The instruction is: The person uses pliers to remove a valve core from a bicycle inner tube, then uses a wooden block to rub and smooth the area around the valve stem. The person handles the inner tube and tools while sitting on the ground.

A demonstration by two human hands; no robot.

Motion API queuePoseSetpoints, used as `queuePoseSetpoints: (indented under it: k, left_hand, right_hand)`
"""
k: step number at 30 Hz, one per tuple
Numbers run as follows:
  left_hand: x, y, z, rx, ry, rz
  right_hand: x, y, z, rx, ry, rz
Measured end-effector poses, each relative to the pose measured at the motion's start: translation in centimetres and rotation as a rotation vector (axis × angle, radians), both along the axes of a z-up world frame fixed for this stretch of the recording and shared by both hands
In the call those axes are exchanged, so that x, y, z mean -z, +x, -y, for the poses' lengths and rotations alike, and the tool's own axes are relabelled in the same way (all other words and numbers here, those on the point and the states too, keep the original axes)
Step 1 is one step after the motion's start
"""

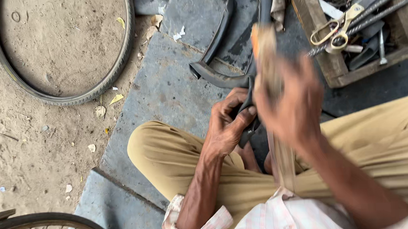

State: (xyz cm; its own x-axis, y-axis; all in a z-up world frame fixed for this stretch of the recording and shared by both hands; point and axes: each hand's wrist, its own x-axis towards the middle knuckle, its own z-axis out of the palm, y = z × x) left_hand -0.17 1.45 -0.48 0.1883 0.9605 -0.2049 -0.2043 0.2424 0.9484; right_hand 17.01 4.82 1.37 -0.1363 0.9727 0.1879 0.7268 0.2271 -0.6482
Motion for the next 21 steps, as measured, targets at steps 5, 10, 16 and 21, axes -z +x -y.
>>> queuePoseSetpoints:
  k: [5,10,16,21]
  left_hand:
    - [-0.6,0.3,0.2,-0.027,0.04,-0.055]
    - [0.0,-0.3,0.2,-0.1,-0.094,-0.077]
    - [-0.1,-0.3,0.9,0.046,0.118,-0.091]
    - [-0.7,0.1,0.4,-0.134,-0.002,-0.122]
  right_hand:
    - [5.5,3.4,-14.2,0.396,0.485,0.082]
    - [-1.2,3.0,0.0,0.062,0.073,0.047]
    - [4.2,-0.6,-5.2,0.051,0.155,0.057]
    - [2.5,3.7,-12.5,0.333,0.432,0.071]
